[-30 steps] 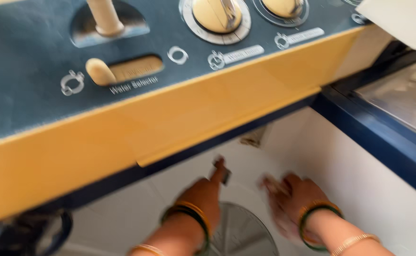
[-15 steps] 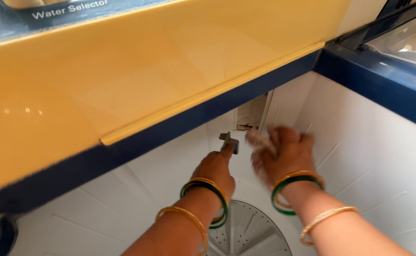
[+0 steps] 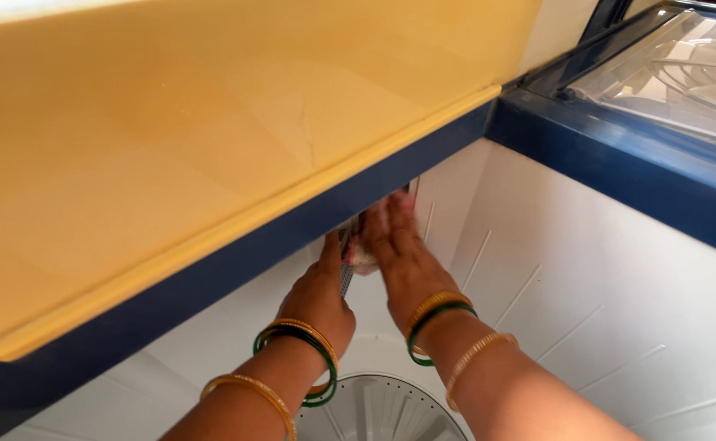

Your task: The person removes a lint filter from inside a washing machine tub, wipes it with a cloth, and then wipes the interior slot where the filter was seated before attempting to reinstall it.

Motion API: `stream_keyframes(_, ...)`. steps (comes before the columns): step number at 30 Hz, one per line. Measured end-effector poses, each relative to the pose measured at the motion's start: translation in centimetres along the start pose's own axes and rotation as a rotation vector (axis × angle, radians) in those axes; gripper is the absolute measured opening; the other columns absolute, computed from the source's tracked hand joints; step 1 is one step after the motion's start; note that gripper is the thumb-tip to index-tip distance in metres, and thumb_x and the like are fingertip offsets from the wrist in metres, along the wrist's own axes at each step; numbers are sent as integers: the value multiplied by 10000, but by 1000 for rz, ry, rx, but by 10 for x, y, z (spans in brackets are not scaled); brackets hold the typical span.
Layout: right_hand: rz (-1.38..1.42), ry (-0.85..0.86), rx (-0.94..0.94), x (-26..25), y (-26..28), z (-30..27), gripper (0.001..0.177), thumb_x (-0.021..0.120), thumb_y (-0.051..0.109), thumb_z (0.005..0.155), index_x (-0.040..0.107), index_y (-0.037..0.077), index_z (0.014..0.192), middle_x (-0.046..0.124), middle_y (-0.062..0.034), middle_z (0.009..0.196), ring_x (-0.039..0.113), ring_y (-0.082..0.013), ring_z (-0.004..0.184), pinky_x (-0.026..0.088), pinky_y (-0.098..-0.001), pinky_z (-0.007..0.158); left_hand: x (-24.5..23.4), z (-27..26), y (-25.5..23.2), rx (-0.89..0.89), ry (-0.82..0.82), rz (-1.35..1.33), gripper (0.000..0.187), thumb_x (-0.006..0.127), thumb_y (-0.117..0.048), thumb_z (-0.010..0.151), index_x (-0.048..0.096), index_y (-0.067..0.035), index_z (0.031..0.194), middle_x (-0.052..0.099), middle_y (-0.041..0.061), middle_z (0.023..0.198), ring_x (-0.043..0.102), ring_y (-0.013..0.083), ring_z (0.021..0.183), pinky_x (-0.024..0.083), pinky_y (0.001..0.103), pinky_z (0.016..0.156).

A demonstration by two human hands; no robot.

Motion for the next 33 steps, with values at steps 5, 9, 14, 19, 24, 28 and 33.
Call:
stream_keyframes(5, -195, 177, -37, 16, 7, 20, 928, 571, -17, 887, -6, 107, 1603, -53, -180, 1697, 37, -334, 1567, 227, -383, 1223, 10, 9, 13, -1, 28, 71, 915, 539, -4, 925, -17, -229, 1616, 377, 101, 1576, 474, 281, 1386, 397, 379, 1164)
stream_keyframes(9, -172, 321, 101, 15, 17, 22, 1022, 621, -7, 891, -59, 144, 1638, -41, -159, 1704, 59, -279, 1572, 281, -389, 1214, 10, 12, 18, -16, 71, 123, 887, 534, -6, 924, 48, -260, 1622, 362, 69, 1594, 454, 272, 1407, 378, 383, 1182)
stream_keyframes(14, -95, 321, 227, 13, 25, 33, 1029, 717, 157, 895, -21, 136, 1613, 33, -89, 1697, 89, -230, 1572, 317, -426, 1192, 9, 20, 22, 1, 105, 166, 873, 538, -22, 921, 87, -270, 1627, 380, 70, 1590, 474, 278, 1401, 400, 386, 1180)
stream_keyframes(19, -179, 206, 220, 32, 20, 41, 807, 603, 157, 989, 85, 154, 1607, 131, -73, 1681, 160, -253, 1552, 390, -437, 1134, 15, 26, 24, 85, 98, 195, 884, 550, 0, 899, 82, -218, 1617, 396, 103, 1559, 470, 299, 1384, 381, 397, 1176)
stream_keyframes(24, -177, 168, 204, 43, 15, 40, 865, 648, 145, 944, 99, 95, 1610, 224, -116, 1631, 270, -284, 1497, 406, -366, 1140, 21, 24, 25, 26, 110, 122, 899, 556, 6, 907, 64, -215, 1626, 417, 119, 1542, 501, 303, 1362, 415, 399, 1155)
stream_keyframes(28, -191, 131, 171, 39, 18, 34, 745, 696, 185, 901, 287, 75, 1515, 342, -141, 1552, 373, -303, 1422, 438, -382, 1091, 29, 22, 32, 4, 83, 73, 869, 560, -7, 912, 89, -200, 1617, 466, 100, 1511, 519, 289, 1350, 434, 393, 1142)
stream_keyframes(33, -75, 253, 281, 14, 24, 16, 452, 670, 176, 909, 553, 150, 1345, 599, -104, 1373, 564, -292, 1304, 492, -407, 1065, 37, 16, 39, -71, 158, 107, 922, 562, -9, 911, 36, -248, 1630, 446, 93, 1526, 516, 278, 1359, 437, 388, 1145)
Point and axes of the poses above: each hand's wrist, its own z-axis towards the middle knuckle, its own x-axis out of the palm, y = z × x, the point moved 5 cm from there along z, towards the middle knuckle
